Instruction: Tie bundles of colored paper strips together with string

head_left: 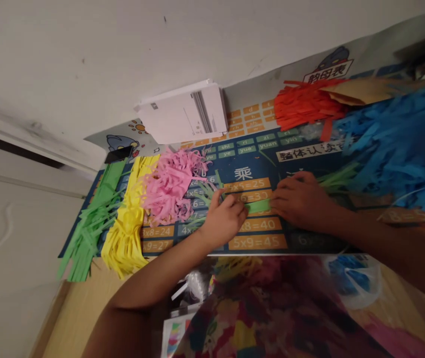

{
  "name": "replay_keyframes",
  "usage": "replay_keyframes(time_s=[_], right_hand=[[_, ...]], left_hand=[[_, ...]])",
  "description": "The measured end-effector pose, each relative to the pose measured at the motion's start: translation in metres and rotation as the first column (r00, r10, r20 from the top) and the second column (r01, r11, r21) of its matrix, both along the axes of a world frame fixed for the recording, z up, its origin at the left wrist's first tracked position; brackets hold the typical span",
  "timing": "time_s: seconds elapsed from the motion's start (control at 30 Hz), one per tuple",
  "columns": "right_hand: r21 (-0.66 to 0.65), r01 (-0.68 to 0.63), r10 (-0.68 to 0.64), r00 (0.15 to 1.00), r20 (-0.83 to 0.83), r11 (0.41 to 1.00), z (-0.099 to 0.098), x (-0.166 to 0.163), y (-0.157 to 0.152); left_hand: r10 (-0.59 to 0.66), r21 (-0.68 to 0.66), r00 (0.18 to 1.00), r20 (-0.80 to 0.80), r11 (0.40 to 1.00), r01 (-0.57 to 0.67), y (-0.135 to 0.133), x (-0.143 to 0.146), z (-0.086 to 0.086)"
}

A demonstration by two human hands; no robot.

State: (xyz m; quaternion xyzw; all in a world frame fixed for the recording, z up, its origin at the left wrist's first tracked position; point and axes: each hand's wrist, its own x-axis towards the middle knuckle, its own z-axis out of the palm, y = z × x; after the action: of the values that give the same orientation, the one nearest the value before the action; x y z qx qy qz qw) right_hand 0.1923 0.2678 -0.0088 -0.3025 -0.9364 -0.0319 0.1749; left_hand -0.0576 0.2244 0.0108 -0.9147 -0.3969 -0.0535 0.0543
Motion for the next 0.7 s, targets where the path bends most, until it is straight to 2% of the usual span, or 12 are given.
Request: replay_keyframes(time_s=[0.07, 0.17, 0.4, 0.5, 0.6, 0.7], right_hand=[[0.01, -0.103, 0.103, 0.994, 0.046, 0.995, 0.002, -0.004, -0.001], [0.031, -0.144, 0.141, 0.986, 0.085, 0.989, 0.001, -0.008, 0.004], [-0.028, -0.04, 0.04, 0.999, 0.023, 0.999, 0.005, -0.017, 0.011], [0.011, -0.026, 0.026, 0.999, 0.019, 1.0, 0.004, -0.026, 0.003], [0.068, -0.048, 0.047, 0.999, 0.025, 0.997, -0.005, -0.024, -0.001], [0.036, -0.025, 0.027, 0.997, -0.074, 0.999, -0.018, -0.006, 0.001]], left_hand=[[-0.017, 0.002, 0.999, -0.031, 1.0, 0.017, 0.0, 0.005, 0.004], [-0.011, 0.015, 1.0, -0.028, 1.0, 0.011, 0.002, 0.01, 0.005], [0.046, 0.049, 0.999, 0.026, 0.998, -0.047, 0.007, 0.01, -0.001], [0.043, 0.084, 0.997, 0.064, 0.995, -0.048, 0.005, 0.007, -0.005], [0.055, 0.121, 0.992, 0.11, 0.99, -0.068, 0.001, 0.0, -0.008], [0.095, 0.106, 0.983, 0.156, 0.988, -0.112, -0.003, -0.01, -0.012]])
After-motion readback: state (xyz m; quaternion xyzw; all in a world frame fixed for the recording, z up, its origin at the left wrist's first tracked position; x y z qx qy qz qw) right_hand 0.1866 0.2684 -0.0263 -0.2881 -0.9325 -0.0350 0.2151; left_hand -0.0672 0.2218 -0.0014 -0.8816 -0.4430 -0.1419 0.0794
